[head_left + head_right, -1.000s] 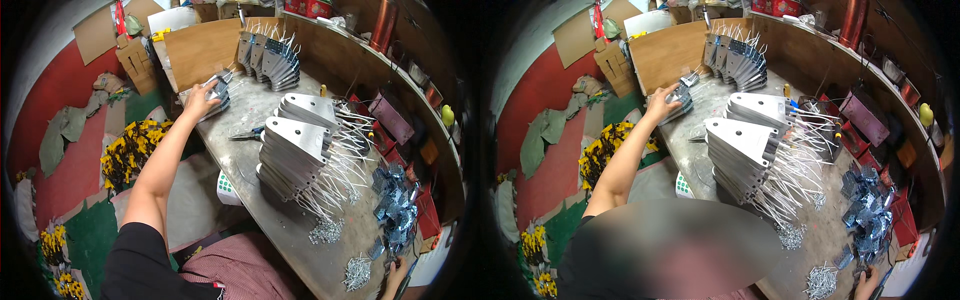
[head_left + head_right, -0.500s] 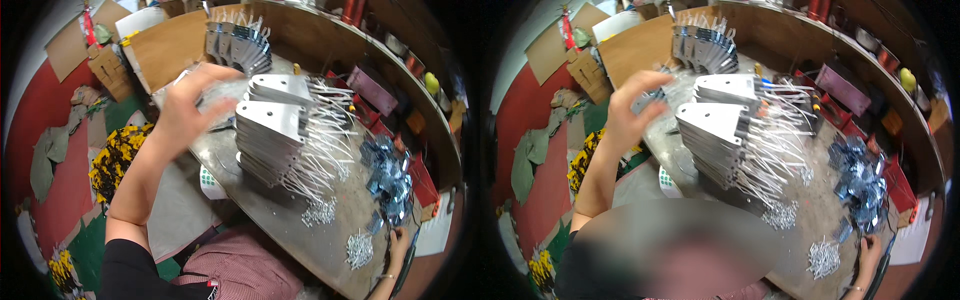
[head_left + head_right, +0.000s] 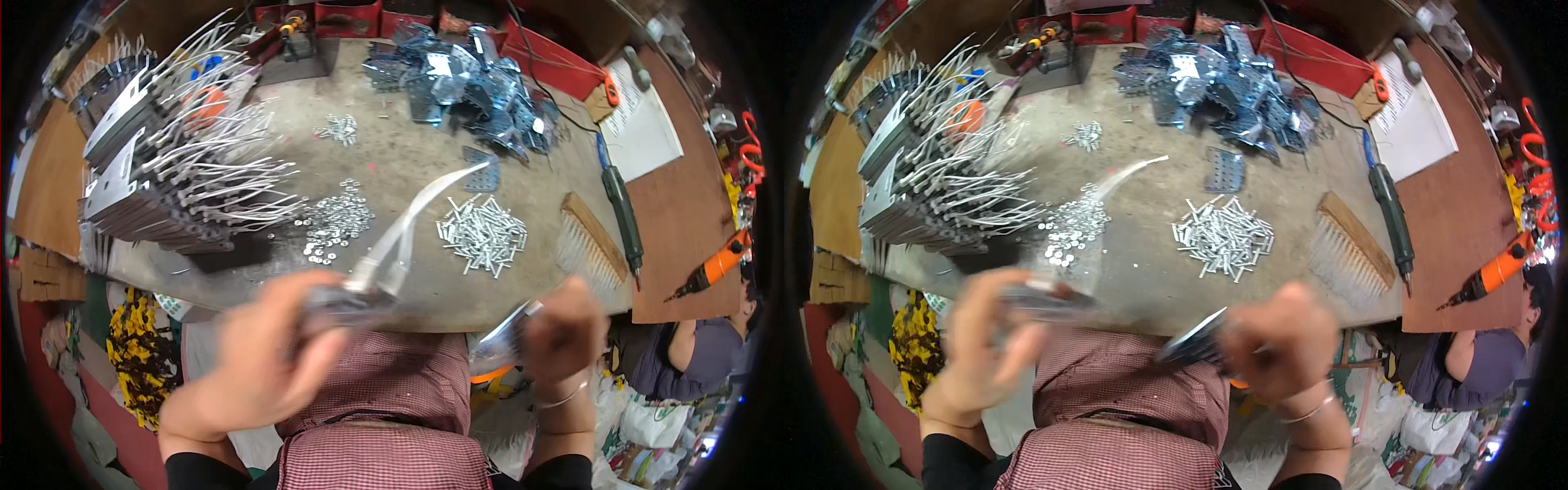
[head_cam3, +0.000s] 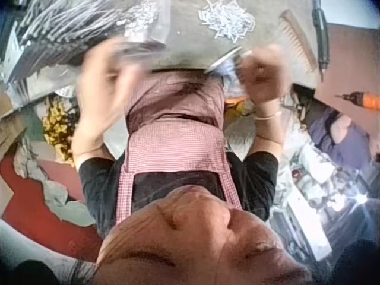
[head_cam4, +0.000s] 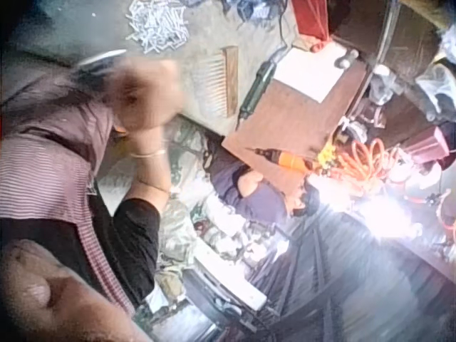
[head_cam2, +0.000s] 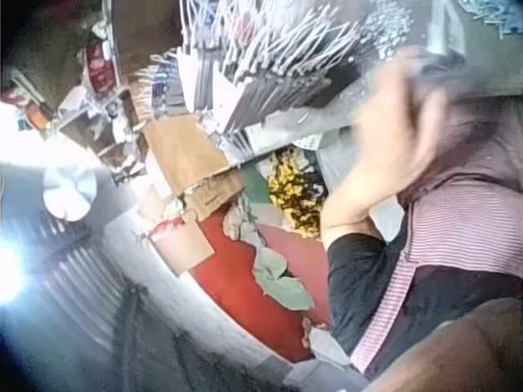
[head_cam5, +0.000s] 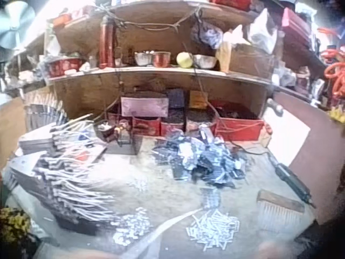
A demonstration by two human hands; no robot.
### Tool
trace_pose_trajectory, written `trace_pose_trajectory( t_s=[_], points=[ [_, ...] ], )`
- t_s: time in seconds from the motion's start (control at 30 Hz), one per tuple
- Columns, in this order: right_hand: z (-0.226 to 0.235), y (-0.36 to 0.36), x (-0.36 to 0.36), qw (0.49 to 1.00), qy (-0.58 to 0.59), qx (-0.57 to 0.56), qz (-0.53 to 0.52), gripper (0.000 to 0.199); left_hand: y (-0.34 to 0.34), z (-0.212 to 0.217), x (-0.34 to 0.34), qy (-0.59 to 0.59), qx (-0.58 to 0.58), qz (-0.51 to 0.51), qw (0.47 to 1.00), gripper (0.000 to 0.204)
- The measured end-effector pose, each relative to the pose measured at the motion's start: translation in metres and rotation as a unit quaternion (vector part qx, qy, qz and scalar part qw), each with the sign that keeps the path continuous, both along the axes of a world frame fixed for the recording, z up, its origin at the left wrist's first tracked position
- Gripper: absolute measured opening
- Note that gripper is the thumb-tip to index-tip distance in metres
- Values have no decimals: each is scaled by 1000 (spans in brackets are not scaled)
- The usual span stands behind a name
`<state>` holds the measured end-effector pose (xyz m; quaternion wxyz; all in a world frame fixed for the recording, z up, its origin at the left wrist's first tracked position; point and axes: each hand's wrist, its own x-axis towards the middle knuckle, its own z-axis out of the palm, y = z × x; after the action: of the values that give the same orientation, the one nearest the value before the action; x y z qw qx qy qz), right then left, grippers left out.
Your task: The person assembles metal components by attaching perforated metal plates with screws using an electric screwdriver, then stacks the completed parts on the workbench.
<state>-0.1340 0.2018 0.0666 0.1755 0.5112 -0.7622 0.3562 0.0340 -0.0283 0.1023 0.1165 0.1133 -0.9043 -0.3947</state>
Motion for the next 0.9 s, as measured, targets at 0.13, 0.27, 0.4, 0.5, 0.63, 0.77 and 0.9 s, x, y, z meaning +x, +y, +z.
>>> trace_pose_trajectory(
  t_s=[0.13, 0.27, 0.4, 0.5, 0.63, 0.77, 0.9],
  points=[
    [-29, -21, 30, 999, 7, 48, 14, 24, 50, -75, -14, -128, 505, -88, 849, 46],
    [-31, -14, 27, 993, -83, 67, 41, 23, 61, -83, -15, -85, 448, -60, 888, 37],
    [-34, 9, -16, 963, -256, -13, -82, 15, 47, -96, -10, -61, 419, 23, 906, 36],
    [-47, 12, -37, 927, -315, 55, -196, 15, 45, -91, -21, -20, 502, 42, 863, 41],
    [-58, 6, -51, 925, -299, 112, -204, 15, 46, -86, -30, 35, 485, 35, 873, 46],
    [-59, 7, -50, 917, -329, 98, -203, 12, 41, -88, -31, 35, 508, 28, 860, 55],
    [-39, 12, -32, 881, -403, 114, -221, 9, 41, -92, -34, 51, 511, 52, 856, 54]
  ],
)
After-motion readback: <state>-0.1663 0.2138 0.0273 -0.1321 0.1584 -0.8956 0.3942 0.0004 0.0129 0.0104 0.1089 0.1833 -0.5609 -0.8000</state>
